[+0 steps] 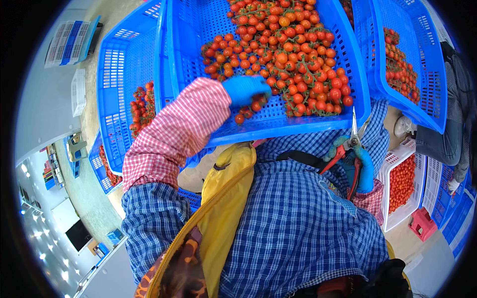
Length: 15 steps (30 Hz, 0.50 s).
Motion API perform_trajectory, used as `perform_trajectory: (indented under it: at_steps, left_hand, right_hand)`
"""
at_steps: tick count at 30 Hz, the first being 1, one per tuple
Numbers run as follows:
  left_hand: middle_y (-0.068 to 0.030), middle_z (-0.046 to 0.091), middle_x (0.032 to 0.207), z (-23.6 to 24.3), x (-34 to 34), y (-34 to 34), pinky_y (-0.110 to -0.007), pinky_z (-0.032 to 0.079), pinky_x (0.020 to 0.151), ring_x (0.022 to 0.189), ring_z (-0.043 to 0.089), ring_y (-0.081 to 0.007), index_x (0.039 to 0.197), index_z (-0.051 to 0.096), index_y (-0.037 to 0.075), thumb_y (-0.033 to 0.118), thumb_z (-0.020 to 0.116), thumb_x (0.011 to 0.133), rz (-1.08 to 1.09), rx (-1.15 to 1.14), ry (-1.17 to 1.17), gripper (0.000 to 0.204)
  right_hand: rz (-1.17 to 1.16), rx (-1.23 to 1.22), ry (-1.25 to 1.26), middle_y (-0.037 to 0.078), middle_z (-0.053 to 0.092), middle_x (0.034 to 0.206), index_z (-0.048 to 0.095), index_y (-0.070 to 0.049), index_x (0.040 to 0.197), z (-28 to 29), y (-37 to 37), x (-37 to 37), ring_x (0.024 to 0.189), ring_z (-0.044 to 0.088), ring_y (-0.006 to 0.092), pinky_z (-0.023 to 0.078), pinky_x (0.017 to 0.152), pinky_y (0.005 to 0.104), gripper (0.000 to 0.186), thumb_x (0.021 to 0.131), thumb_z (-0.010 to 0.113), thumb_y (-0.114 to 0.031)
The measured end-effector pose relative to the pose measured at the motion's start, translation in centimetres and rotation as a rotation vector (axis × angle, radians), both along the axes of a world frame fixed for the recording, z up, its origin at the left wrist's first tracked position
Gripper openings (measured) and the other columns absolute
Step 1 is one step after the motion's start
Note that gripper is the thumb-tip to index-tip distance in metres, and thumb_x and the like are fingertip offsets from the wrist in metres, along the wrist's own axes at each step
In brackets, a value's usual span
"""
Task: The person sits on the floor and uses shears to cut cherry tomatoes from their vines, placing the trimmed tomatoes into a blue basket. The person handles the tomatoes one by one, cutting the stems and dropping the fruit into the container.
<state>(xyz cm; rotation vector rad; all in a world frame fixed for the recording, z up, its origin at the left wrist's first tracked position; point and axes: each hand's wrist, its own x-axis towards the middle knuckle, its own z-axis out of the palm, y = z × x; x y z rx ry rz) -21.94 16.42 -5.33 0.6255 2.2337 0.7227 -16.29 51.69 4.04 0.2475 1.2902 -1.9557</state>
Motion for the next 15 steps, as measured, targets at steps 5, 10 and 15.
perform_trajectory:
  at_steps: [5, 10, 15]
  left_hand:
    - [-0.0120, 0.065, 0.094, 0.4, -3.9, -7.4, -0.037, 0.050, 0.076, 0.089, 0.063, -0.0271, 0.096, 0.063, 0.010, 0.003, 0.056, 0.074, 0.343, -0.160, 0.401, 0.024]
    - [-0.0132, 0.063, 0.090, 3.4, -3.6, -8.3, -0.040, 0.049, 0.071, 0.083, 0.061, -0.0309, 0.097, 0.064, 0.012, 0.007, 0.060, 0.073, 0.321, -0.333, 0.702, 0.025]
    - [-0.0016, 0.059, 0.095, 0.3, 0.2, -2.2, -0.040, 0.044, 0.078, 0.097, 0.055, -0.0231, 0.099, 0.063, 0.021, 0.015, 0.065, 0.069, -0.247, -0.074, 0.730, 0.031]
  right_hand:
    - [-0.013, -0.039, 0.010, 0.015, 0.060, 0.090, 0.052, 0.002, 0.108, -0.4, 0.2, 0.0, 0.085, 0.060, 0.0269, 0.047, 0.080, 0.0396, 0.051, 0.086, 0.043, -0.043]
    - [0.005, -0.015, -0.020, 0.015, 0.060, 0.091, 0.052, 0.003, 0.110, -0.5, 0.3, -0.1, 0.086, 0.060, 0.0269, 0.047, 0.081, 0.0402, 0.052, 0.086, 0.043, -0.043]
    - [0.027, 0.008, -0.031, 0.016, 0.060, 0.091, 0.052, 0.003, 0.109, -0.5, 0.1, -0.2, 0.086, 0.060, 0.0269, 0.048, 0.081, 0.0406, 0.051, 0.086, 0.044, -0.042]
